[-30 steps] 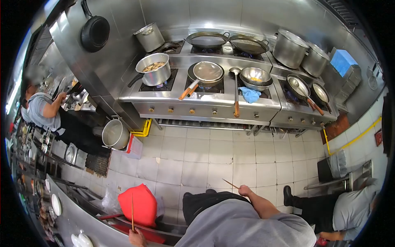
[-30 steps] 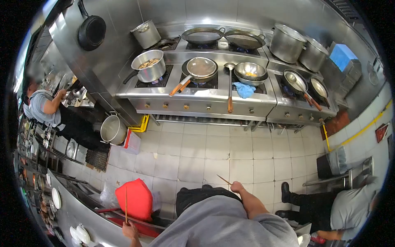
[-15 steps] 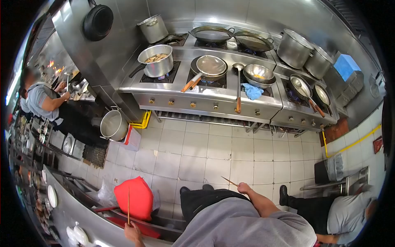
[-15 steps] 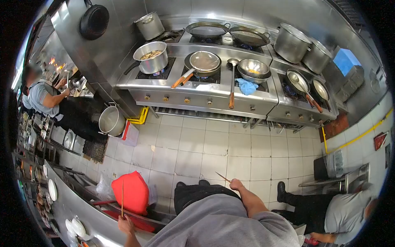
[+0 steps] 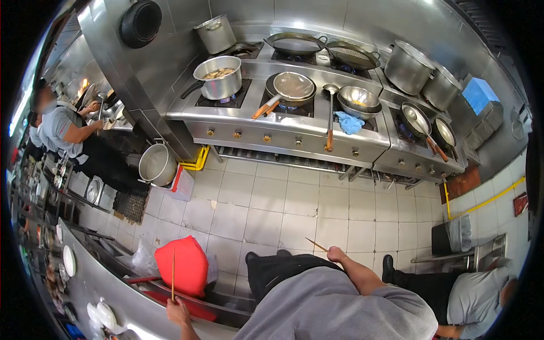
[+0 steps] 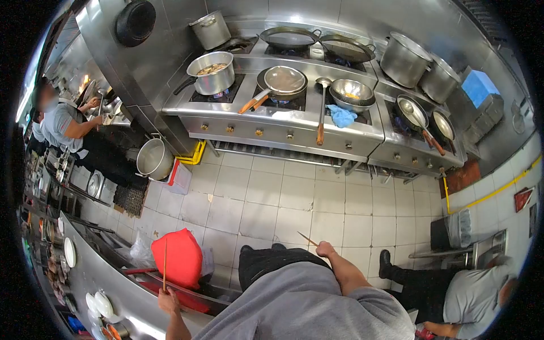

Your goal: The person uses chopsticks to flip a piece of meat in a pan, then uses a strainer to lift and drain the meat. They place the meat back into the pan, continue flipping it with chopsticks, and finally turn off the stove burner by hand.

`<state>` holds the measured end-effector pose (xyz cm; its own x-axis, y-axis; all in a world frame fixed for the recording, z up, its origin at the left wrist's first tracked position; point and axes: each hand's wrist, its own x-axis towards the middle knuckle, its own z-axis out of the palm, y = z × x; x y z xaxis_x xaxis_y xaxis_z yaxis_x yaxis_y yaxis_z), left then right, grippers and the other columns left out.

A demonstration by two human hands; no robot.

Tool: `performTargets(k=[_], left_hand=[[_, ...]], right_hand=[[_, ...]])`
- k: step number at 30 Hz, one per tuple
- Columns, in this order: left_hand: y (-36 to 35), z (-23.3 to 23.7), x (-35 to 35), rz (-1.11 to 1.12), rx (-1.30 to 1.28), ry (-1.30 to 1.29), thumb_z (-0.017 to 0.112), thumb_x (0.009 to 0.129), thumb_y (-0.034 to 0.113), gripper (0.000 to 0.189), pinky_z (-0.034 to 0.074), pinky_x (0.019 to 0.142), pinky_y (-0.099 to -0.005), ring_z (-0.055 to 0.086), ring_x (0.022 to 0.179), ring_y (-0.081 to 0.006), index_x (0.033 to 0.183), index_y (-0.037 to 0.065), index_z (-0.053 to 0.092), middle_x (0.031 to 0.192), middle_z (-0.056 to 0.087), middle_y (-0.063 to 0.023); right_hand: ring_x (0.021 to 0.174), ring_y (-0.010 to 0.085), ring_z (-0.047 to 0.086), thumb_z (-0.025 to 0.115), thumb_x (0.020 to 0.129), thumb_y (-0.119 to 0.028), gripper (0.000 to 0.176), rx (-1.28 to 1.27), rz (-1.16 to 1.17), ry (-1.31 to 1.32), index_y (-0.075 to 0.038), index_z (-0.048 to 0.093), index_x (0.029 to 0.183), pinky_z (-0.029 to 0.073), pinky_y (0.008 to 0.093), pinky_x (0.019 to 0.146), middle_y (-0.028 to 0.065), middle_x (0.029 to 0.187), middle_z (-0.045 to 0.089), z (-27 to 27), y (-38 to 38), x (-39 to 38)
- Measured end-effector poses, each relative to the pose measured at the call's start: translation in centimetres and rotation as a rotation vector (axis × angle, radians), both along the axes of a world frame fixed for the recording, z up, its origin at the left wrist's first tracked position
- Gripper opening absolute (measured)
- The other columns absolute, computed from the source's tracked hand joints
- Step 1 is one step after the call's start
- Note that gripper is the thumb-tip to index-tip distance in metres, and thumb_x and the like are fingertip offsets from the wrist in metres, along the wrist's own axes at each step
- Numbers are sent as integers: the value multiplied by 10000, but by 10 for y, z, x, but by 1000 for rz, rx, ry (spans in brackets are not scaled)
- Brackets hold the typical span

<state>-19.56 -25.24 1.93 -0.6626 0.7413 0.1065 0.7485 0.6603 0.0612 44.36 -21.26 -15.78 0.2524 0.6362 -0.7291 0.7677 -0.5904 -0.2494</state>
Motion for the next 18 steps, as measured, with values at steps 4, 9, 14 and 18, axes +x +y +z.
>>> performTargets(k=[4,9,14,18], left_hand=[[-2,-9,-6,-14,27,18,573,800,311,267,439,571,-446,582,638,-343,727,57,534,660,591,-134],[-2,-10,-8,-8,27,-7,579,796,305,258,439,573,-448,582,639,-347,732,59,540,662,592,-137],[-1,-4,-4,-23,17,13,580,789,296,259,437,591,-454,580,663,-350,739,44,542,681,593,-147],[-2,-8,-7,-19,12,-3,577,789,294,264,437,598,-456,579,671,-351,740,37,540,688,592,-153]], right_hand=[[812,343,613,448,742,-166,310,43,-13,2,30,635,891,490,408,744,250,879,616,-5,-2,2],[622,303,639,435,733,-135,295,144,74,-44,34,636,869,517,395,610,232,758,631,-9,-6,5],[609,296,639,437,740,-132,297,69,21,-11,39,635,880,517,390,592,233,751,631,-5,-5,5],[618,296,640,445,745,-133,293,44,-19,-8,46,632,881,516,386,585,236,751,629,0,-6,3]])
